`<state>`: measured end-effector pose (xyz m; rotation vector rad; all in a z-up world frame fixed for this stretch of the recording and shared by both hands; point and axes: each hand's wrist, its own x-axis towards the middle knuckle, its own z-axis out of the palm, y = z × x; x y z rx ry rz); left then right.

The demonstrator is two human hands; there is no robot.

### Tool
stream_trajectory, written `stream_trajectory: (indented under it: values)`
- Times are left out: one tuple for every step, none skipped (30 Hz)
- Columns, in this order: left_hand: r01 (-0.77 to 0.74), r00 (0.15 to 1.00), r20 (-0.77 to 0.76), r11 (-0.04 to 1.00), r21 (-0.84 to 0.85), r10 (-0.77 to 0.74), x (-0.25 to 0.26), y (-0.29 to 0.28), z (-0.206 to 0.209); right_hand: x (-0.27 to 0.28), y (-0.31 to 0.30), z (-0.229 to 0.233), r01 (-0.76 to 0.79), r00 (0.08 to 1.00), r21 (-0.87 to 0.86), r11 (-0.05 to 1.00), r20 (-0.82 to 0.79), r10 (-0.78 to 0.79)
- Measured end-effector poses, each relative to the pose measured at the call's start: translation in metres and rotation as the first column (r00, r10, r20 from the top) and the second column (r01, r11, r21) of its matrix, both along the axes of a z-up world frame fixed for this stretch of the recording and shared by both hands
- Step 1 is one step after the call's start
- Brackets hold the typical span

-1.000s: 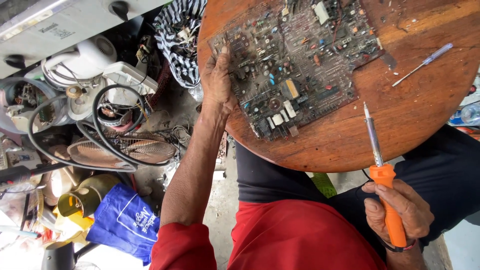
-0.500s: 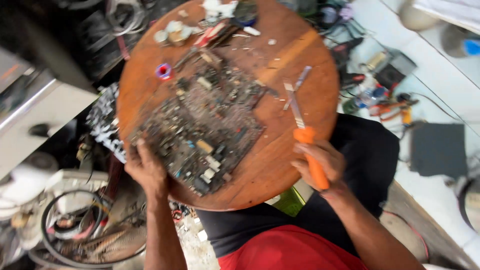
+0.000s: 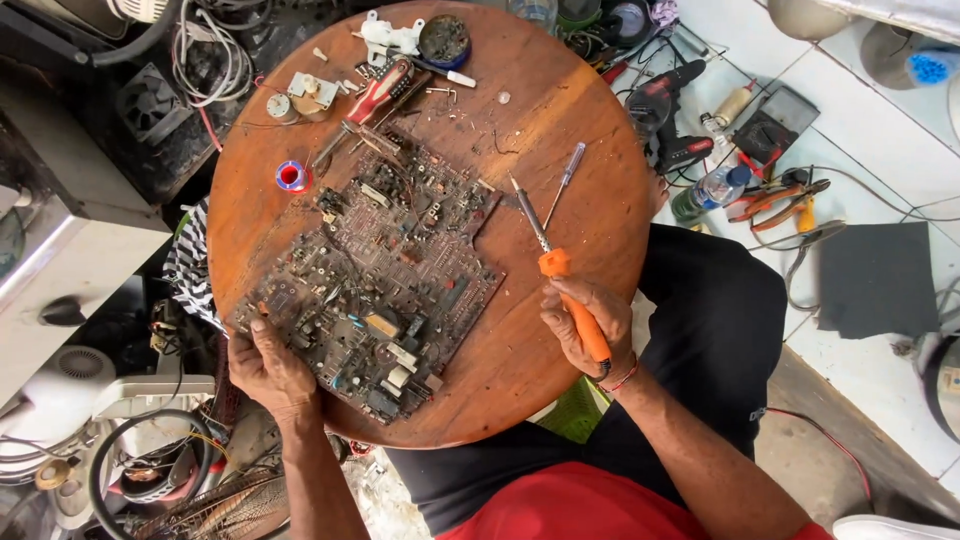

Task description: The person uses a soldering iron to work on a green circuit board placed on a round wooden table. They flip the board over multiple times to access different sides and continue soldering various components while holding the board with one hand.

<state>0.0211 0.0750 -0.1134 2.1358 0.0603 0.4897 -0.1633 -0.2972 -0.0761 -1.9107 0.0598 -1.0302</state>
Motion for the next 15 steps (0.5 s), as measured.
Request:
stream_trajectory:
  values:
    - [-0.005, 1.000, -0.004, 1.000, -0.010, 0.005, 0.000, 0.002, -0.003, 0.000, 0.000, 0.001, 0.000, 1.000, 0.012, 1.000, -0.004, 0.000]
    - [-0.008, 1.000, -0.007, 1.000, -0.021, 0.008, 0.001, 0.004, -0.006, 0.000, 0.000, 0.002, 0.002, 1.000, 0.022, 1.000, -0.007, -0.002]
    - [-0.009, 1.000, -0.006, 1.000, -0.018, 0.009, 0.000, 0.001, -0.001, 0.000, 0.000, 0.001, 0.001, 1.000, 0.025, 1.000, -0.006, -0.001]
    - [-0.009, 1.000, 0.005, 1.000, -0.011, 0.009, 0.000, -0.003, 0.003, -0.001, 0.000, 0.000, 0.004, 1.000, 0.036, 0.999, -0.023, -0.003]
    - [-0.009, 1.000, 0.017, 1.000, -0.004, 0.009, -0.001, -0.006, 0.008, -0.002, 0.001, -0.001, 0.007, 0.999, 0.048, 0.999, -0.040, -0.005]
    - [-0.009, 1.000, 0.017, 1.000, -0.004, 0.009, -0.001, -0.007, 0.009, -0.001, 0.001, -0.001, 0.007, 0.999, 0.048, 0.999, -0.040, -0.005]
    - [-0.010, 1.000, 0.012, 1.000, -0.006, 0.010, -0.001, -0.008, 0.011, -0.001, 0.001, 0.000, 0.011, 0.999, 0.055, 0.998, -0.045, -0.009]
    - [-0.011, 1.000, 0.007, 1.000, -0.007, 0.011, -0.002, -0.009, 0.012, -0.001, 0.001, 0.000, 0.016, 0.999, 0.062, 0.998, -0.052, -0.013]
    - [-0.011, 1.000, 0.006, 1.000, -0.006, 0.011, -0.002, -0.013, 0.017, -0.002, 0.002, -0.001, 0.016, 0.999, 0.063, 0.998, -0.052, -0.012]
    - [-0.019, 1.000, -0.004, 1.000, -0.019, 0.019, -0.002, -0.017, 0.023, -0.001, 0.001, -0.001, 0.006, 0.998, 0.075, 0.997, -0.058, -0.001]
    - [-0.027, 1.000, -0.015, 0.999, -0.031, 0.027, -0.002, -0.020, 0.028, -0.001, 0.001, -0.002, -0.005, 0.998, 0.088, 0.996, -0.064, 0.010]
    - [-0.031, 0.999, -0.015, 0.999, -0.029, 0.031, -0.004, -0.024, 0.030, -0.001, 0.000, -0.001, -0.009, 0.998, 0.090, 0.996, -0.064, 0.014]
    - [-0.037, 0.999, -0.016, 0.998, -0.049, 0.037, -0.006, -0.027, 0.031, -0.001, 0.000, 0.001, -0.002, 0.997, 0.091, 0.996, -0.073, 0.009]
    - [-0.049, 0.999, -0.015, 0.996, -0.068, 0.048, -0.009, -0.028, 0.034, -0.001, 0.001, 0.002, -0.002, 0.997, 0.094, 0.996, -0.081, 0.009]
    - [-0.059, 0.998, -0.014, 0.996, -0.065, 0.058, -0.011, -0.033, 0.041, 0.000, 0.000, 0.002, -0.011, 0.997, 0.098, 0.995, -0.079, 0.019]
